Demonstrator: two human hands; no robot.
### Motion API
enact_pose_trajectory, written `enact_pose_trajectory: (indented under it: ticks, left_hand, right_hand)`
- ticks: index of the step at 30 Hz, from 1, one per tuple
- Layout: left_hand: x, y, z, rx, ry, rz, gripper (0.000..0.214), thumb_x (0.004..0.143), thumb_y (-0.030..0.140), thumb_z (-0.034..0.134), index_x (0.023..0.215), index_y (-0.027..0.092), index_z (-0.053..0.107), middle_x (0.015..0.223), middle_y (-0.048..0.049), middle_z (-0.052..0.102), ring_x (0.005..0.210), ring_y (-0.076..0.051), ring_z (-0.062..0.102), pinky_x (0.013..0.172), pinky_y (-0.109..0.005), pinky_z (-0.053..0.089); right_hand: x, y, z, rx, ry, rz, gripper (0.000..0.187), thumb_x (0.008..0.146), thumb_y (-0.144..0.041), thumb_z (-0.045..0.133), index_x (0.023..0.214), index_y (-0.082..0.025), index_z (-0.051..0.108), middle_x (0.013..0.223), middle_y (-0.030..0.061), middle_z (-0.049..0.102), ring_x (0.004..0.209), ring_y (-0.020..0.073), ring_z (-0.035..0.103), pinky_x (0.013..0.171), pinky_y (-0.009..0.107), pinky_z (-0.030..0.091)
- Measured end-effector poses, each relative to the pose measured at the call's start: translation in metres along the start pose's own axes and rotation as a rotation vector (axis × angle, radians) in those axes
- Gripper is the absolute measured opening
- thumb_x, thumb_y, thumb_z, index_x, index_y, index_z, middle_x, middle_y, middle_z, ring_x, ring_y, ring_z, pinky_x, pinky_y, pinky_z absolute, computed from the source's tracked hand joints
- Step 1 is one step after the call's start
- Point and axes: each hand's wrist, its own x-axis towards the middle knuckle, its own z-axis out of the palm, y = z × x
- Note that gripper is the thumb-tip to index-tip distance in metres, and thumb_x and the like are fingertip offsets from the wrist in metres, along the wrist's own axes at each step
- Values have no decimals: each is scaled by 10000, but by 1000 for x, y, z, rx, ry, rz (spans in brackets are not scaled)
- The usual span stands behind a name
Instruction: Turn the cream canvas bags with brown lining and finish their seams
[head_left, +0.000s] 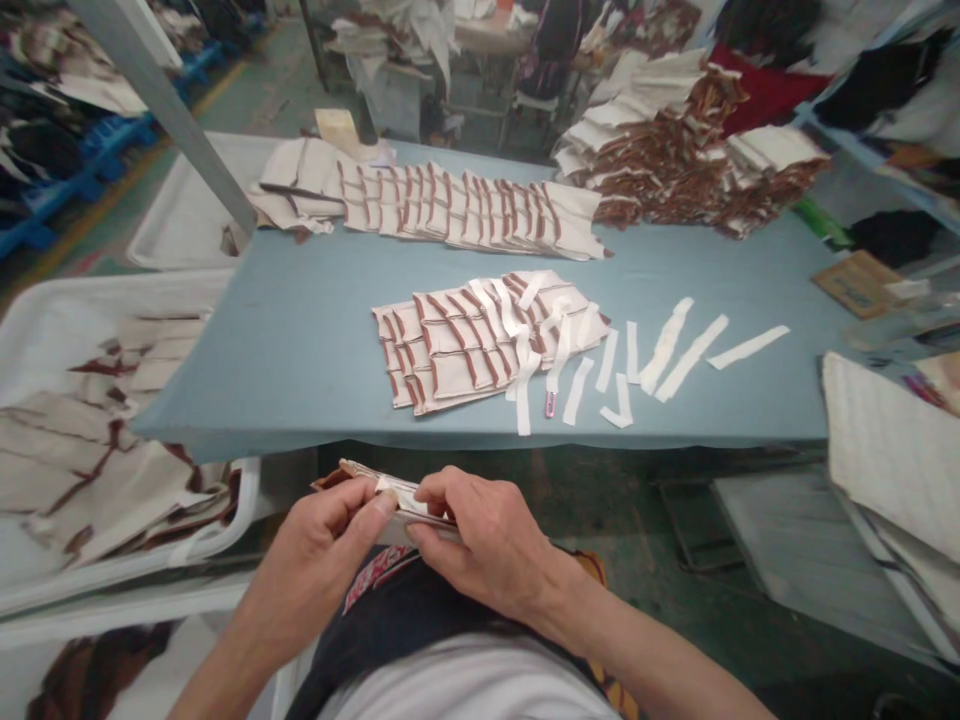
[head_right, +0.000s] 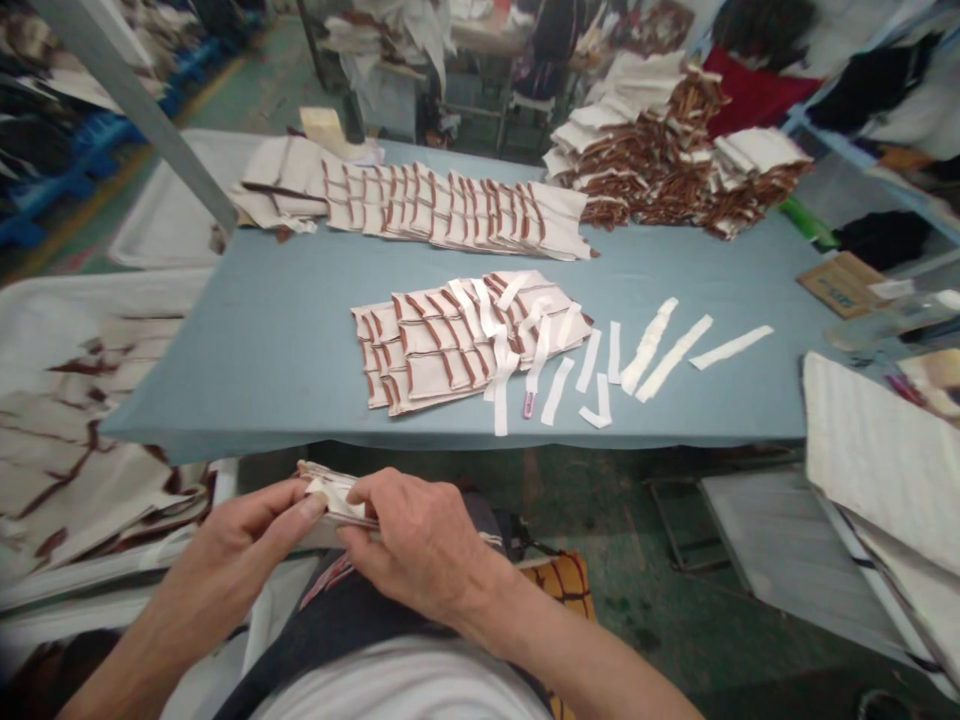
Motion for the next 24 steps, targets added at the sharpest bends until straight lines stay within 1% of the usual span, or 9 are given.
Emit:
enact_pose_trajectory:
  ticks: [3,6,10,14,16,17,19,21,24]
  left_hand:
    - [2,5,2,-79,-65,49,488,1051,567,545,791,227,780,749,-22,754,667,-214,663,600,-274,564]
    - [4,8,6,-106,-61,84,485,1076,550,534,795,224,759,751,-16,739,652,-206,652,594,-271,563]
    - [8,10,11,-78,26,108,516,1070,546,535,682,231,666,665,0,641,617,-195,596,561,-270,513]
    - [3,11,16,-54,153,77,499,1084,505,541,742,210,753,717,-8,690,673,-200,625,621,-276,513]
    - [-2,12,18,-75,186,25,486,1099,505,542,813,207,799,763,-6,736,696,-204,653,644,-278,525]
    - [-4,13,18,-89,202,-1,487,1105,510,540,827,210,804,772,-3,746,707,-208,664,654,-280,532]
    - [-7,14,17,-91,238,-32,498,1108,526,546,785,223,774,743,6,726,701,-209,649,645,-282,522]
    - [-7,14,16,-57,284,-22,527,1117,537,546,726,233,727,694,16,680,662,-197,600,615,-283,486]
    - [-3,11,14,5,269,99,535,1139,525,528,748,232,746,676,24,673,637,-185,597,607,-279,467]
  right_hand:
    - [6,4,-4,-36,51,-166,120,1169,-243,553,1255,-217,632,875,-1,788,697,150,716,652,277,478]
    - [16,9,-12,-104,26,-308,163,1188,-200,498,1257,-224,643,805,-36,744,636,136,658,605,285,432]
    - [30,12,-23,-135,-33,-352,178,1178,-192,511,1105,-224,670,731,-49,675,605,131,605,579,304,378]
    - [30,18,-30,-96,-167,-362,249,1141,-188,543,919,-248,637,702,-33,642,594,143,566,561,323,325]
    - [21,23,-30,-42,-156,-380,307,1131,-186,545,833,-254,575,674,-35,627,562,138,532,551,318,321]
    - [15,25,-30,-1,-133,-361,319,1131,-201,558,817,-256,551,664,-40,621,551,132,525,551,308,328]
    - [5,26,-29,93,-58,-249,300,1130,-288,622,841,-259,544,665,-48,627,553,128,541,563,284,353]
    - [2,21,-28,206,3,-66,260,1084,-386,702,901,-256,571,721,-41,664,589,131,579,589,266,391]
    - [14,6,-29,367,-48,250,211,966,-391,761,975,-245,610,830,-28,697,676,138,602,664,262,453]
